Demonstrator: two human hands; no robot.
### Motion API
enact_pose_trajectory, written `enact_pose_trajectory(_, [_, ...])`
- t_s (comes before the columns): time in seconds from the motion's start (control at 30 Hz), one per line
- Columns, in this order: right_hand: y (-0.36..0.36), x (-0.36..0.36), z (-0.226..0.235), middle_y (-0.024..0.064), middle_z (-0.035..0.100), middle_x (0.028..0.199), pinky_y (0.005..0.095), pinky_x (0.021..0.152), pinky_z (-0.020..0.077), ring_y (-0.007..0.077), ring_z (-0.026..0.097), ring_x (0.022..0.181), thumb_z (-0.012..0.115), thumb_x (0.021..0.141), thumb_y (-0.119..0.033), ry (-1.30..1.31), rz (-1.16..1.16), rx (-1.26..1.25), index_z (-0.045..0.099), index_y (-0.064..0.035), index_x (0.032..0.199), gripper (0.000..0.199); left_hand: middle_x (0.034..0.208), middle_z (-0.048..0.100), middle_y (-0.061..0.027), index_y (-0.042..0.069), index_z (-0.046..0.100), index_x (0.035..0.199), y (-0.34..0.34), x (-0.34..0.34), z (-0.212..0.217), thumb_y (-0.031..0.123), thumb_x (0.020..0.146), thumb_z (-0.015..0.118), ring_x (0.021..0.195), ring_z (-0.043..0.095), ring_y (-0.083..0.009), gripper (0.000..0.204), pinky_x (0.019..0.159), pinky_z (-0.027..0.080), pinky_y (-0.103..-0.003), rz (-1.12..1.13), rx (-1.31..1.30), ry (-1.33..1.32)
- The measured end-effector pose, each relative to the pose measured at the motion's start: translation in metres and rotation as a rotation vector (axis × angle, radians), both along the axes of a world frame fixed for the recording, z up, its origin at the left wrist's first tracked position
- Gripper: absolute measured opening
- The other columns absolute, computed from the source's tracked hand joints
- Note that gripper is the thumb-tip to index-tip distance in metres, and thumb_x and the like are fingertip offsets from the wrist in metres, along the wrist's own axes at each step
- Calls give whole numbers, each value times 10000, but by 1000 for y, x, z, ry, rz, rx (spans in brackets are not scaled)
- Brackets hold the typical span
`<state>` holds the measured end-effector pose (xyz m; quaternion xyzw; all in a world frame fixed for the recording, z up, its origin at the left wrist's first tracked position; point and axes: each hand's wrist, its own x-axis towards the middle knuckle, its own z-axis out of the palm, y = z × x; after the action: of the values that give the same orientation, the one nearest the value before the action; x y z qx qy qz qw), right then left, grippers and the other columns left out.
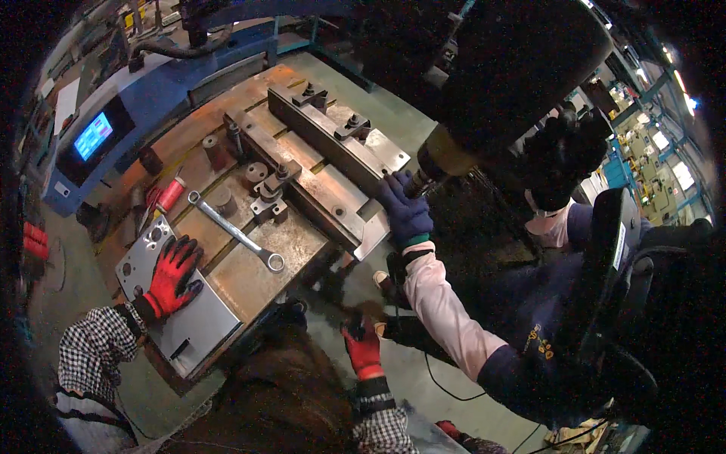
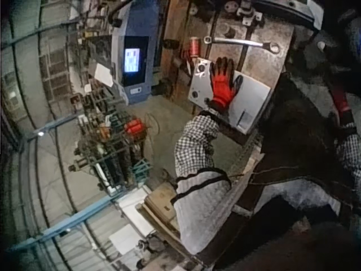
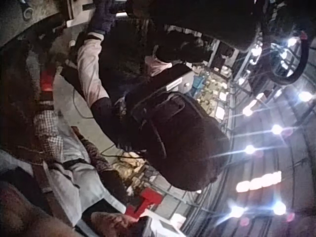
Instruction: Positioning metal plates into a jig and using a pneumatic tapping machine to create threaded holes.
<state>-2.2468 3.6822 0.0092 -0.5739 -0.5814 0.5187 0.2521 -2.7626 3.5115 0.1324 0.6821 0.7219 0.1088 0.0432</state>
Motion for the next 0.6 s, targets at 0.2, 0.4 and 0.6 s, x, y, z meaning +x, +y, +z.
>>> enact_pose_trajectory(0.2, [63,-69,-17,265,484,1776,469,1245,508,404,582,1555,965,920,-283,-200,129,291,247,-35,1824,1181,1759,473,-251,69,532,1688,-1,5,3,464,960,745,1671,374,-492,855,1398,204,-682,18,3,10])
enact_pose_trajectory(0.4, [99,-97,-52,285,482,1766,478,1300,456,424,512,1615,983,890,-337,-309,-103,347,247,-60,1830,1225,1747,482,-243,75,530,1690,11,3,9,457,950,750,1672,374,-482,861,1402,201,-671,-6,5,11])
enact_pose_trajectory(0.6, [146,-133,-39,242,395,1828,490,1300,455,419,517,1604,934,908,-283,-115,-177,330,216,-52,1836,1196,1769,459,-266,50,542,1672,4,-6,2,496,960,717,1682,353,-505,858,1396,192,-690,24,-38,-17])
